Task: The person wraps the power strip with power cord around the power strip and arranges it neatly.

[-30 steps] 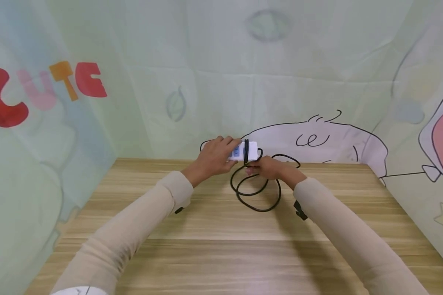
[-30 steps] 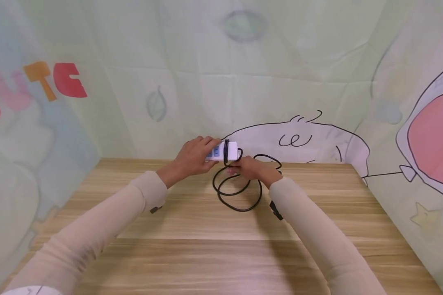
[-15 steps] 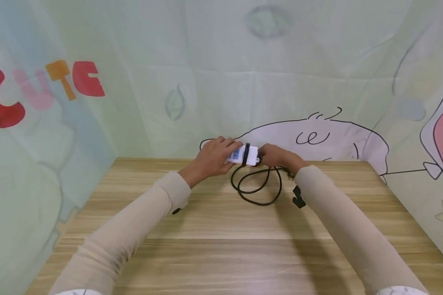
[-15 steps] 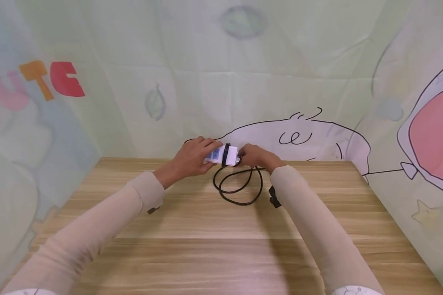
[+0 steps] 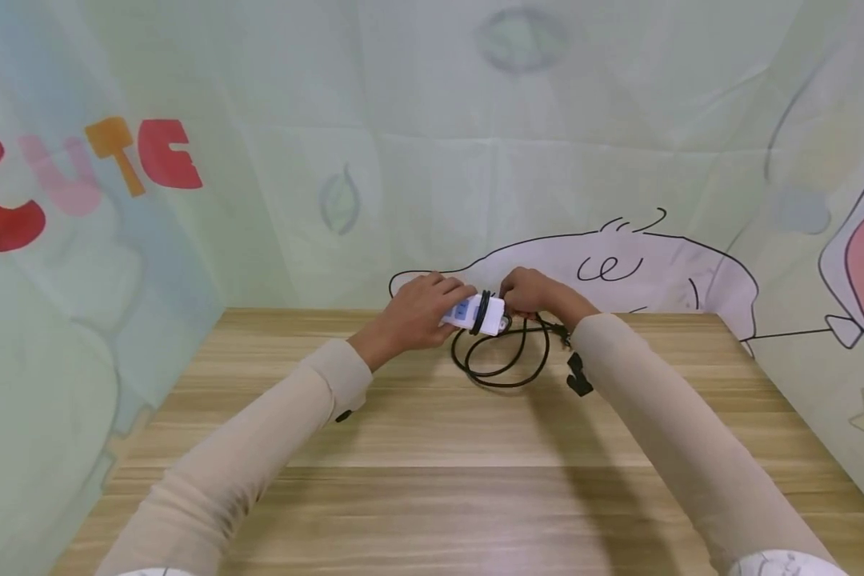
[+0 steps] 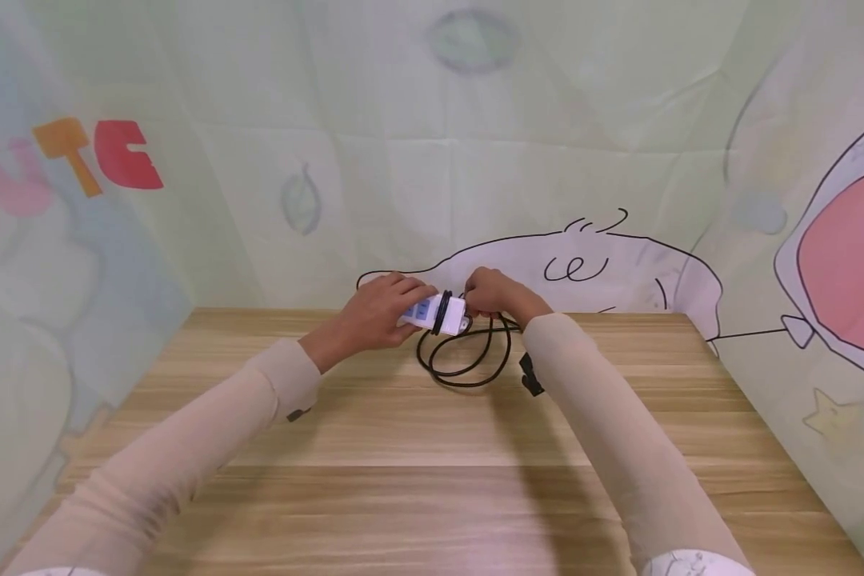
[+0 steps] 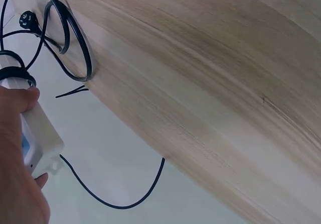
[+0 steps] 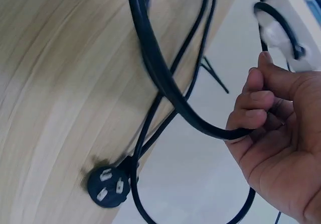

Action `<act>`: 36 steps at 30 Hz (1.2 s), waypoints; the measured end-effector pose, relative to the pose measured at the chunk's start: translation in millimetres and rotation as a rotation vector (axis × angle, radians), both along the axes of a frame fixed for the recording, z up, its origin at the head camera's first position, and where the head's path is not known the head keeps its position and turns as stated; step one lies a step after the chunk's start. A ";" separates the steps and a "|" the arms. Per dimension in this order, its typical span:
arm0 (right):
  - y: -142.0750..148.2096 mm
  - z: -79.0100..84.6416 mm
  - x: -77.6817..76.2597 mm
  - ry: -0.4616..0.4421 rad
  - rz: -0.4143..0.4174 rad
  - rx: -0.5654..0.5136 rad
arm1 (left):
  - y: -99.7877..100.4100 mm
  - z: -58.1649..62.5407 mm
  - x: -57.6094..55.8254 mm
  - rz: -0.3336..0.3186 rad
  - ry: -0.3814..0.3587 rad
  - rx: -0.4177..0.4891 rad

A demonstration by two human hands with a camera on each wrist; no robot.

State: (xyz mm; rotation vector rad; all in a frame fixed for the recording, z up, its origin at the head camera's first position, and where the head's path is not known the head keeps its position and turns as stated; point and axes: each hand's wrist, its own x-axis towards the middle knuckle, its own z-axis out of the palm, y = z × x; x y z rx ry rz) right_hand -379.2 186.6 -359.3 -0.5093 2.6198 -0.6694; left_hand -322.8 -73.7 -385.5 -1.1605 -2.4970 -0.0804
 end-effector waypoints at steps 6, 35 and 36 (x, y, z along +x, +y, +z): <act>-5.9 11.2 3.9 0.007 -0.040 -0.050 | 2.7 2.5 0.3 0.008 -0.028 -0.013; -48.4 20.8 40.1 0.422 -0.055 -0.068 | 17.6 -7.9 1.8 0.144 0.069 -0.077; -49.6 19.4 41.4 0.429 -0.056 -0.072 | 18.0 -8.4 1.8 0.150 0.065 -0.078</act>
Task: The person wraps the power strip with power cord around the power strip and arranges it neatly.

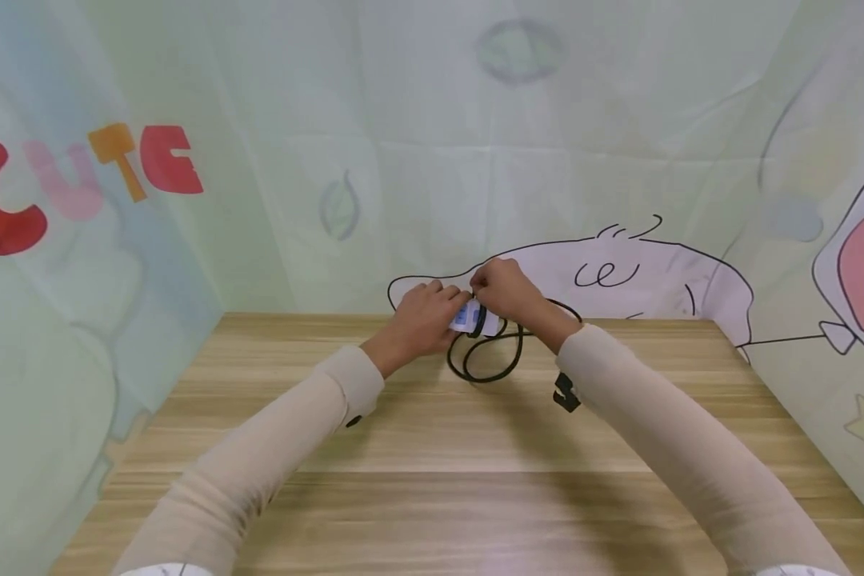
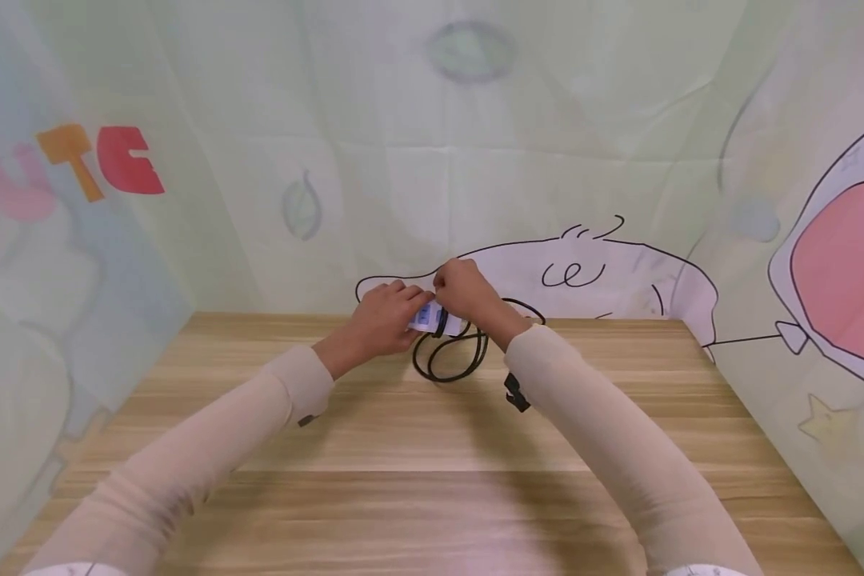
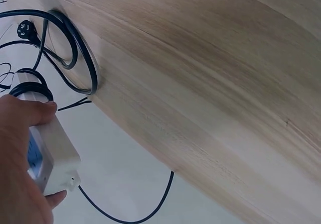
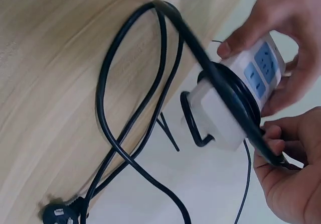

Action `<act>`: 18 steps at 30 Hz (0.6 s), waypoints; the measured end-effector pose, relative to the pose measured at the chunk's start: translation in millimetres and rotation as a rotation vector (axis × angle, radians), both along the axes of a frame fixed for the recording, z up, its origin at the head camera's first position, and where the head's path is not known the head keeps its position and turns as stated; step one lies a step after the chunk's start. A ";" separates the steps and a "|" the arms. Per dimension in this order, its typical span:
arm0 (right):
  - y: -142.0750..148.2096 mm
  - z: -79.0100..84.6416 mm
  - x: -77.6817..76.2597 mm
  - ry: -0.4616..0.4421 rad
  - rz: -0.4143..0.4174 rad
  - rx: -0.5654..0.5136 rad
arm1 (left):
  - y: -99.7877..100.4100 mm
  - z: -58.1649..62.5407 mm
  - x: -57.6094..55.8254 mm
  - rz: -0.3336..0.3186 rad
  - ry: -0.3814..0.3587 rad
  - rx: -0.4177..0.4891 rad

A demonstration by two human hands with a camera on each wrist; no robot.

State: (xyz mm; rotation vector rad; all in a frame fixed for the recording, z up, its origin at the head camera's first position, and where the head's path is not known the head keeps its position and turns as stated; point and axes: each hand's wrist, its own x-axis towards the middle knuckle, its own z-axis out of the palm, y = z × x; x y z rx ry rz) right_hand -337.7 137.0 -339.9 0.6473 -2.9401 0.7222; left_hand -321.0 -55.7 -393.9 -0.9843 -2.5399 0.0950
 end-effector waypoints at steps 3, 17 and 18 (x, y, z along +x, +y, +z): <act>-3.3 -2.0 4.4 0.014 -0.006 -0.026 | -0.2 -0.4 -1.1 0.017 -0.005 -0.005; -5.1 -8.8 20.8 0.010 -0.127 -0.192 | 6.7 -3.9 -2.3 0.067 0.026 0.011; -5.4 -8.7 21.9 0.004 -0.143 -0.197 | 7.0 -4.2 -2.4 0.076 0.018 0.012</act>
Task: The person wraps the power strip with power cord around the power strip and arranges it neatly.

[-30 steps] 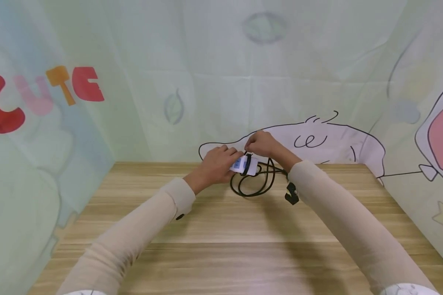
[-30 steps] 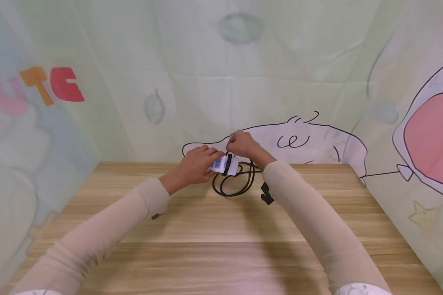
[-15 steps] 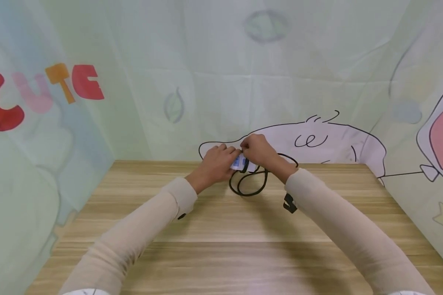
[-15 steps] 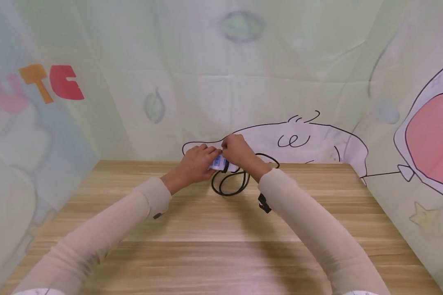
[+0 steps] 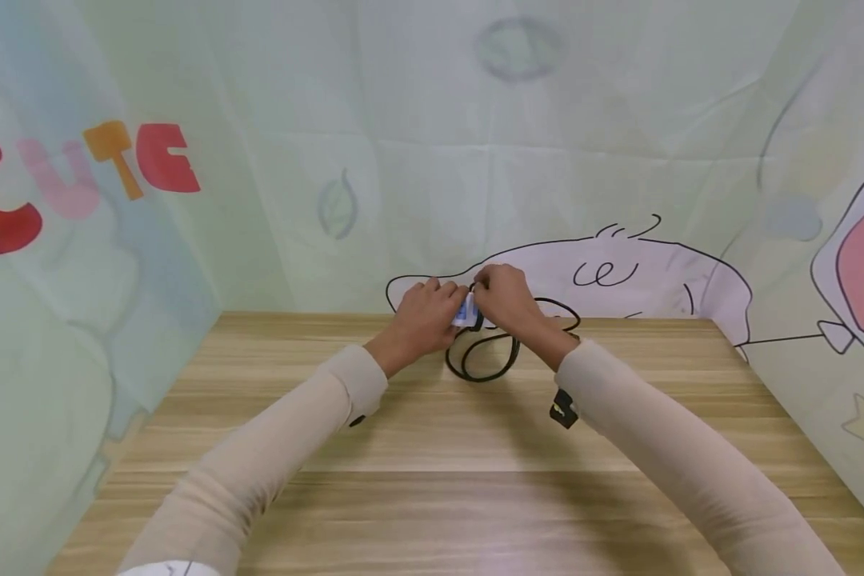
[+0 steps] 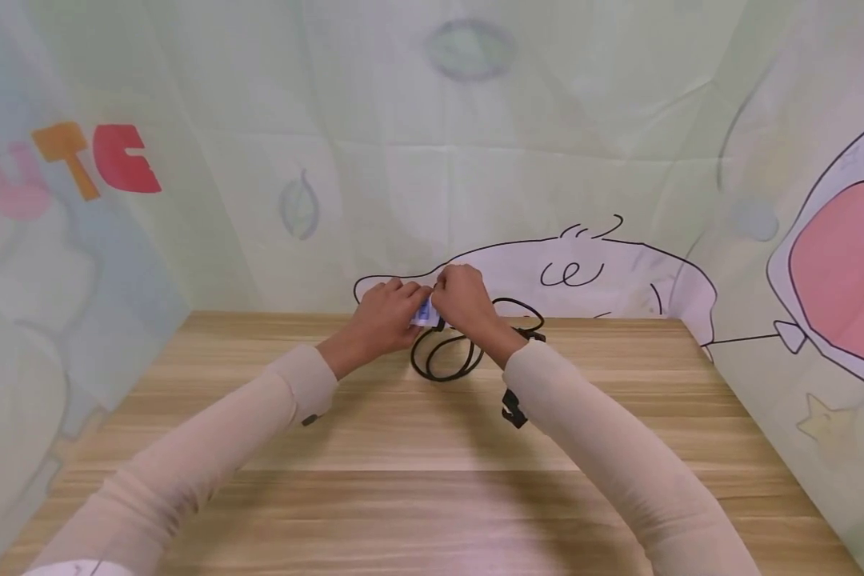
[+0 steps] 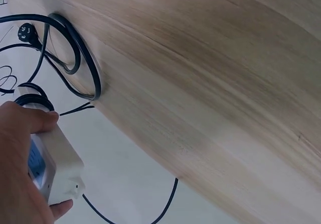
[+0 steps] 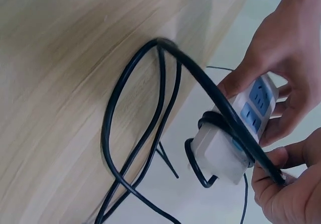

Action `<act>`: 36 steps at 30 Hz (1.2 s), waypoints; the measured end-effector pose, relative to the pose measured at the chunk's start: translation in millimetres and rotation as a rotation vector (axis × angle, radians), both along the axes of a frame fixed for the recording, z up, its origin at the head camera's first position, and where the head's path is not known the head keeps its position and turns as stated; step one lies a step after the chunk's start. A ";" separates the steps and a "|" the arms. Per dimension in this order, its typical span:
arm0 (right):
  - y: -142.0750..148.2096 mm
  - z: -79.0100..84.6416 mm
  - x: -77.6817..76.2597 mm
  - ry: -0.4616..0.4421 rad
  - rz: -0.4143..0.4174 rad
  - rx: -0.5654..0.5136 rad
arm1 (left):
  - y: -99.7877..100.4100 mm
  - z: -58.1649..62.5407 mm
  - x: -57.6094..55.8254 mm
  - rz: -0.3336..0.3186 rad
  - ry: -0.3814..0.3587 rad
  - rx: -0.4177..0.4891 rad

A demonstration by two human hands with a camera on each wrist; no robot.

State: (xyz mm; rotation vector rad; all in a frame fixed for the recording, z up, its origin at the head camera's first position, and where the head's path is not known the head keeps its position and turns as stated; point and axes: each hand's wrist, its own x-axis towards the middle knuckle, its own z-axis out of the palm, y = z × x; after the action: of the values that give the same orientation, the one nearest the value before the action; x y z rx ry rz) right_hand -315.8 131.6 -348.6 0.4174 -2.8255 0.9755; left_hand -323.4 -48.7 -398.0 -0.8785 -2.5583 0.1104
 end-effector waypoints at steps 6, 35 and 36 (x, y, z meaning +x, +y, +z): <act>-3.5 -0.5 5.9 -0.108 -0.024 -0.108 | -1.5 0.2 -3.4 0.053 -0.029 0.044; 30.7 -44.9 24.5 -0.576 0.436 -0.407 | -13.5 30.8 -7.6 0.096 -0.205 0.410; 32.9 -46.3 22.5 -0.580 0.441 -0.409 | -13.8 31.9 -7.4 0.093 -0.202 0.416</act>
State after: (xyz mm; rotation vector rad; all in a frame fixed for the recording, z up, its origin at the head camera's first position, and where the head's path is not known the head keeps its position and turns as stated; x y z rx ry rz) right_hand -293.2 164.5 -394.9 0.8396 -2.9248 2.0034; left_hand -330.8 -62.5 -366.1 -0.6365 -2.6602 -0.4897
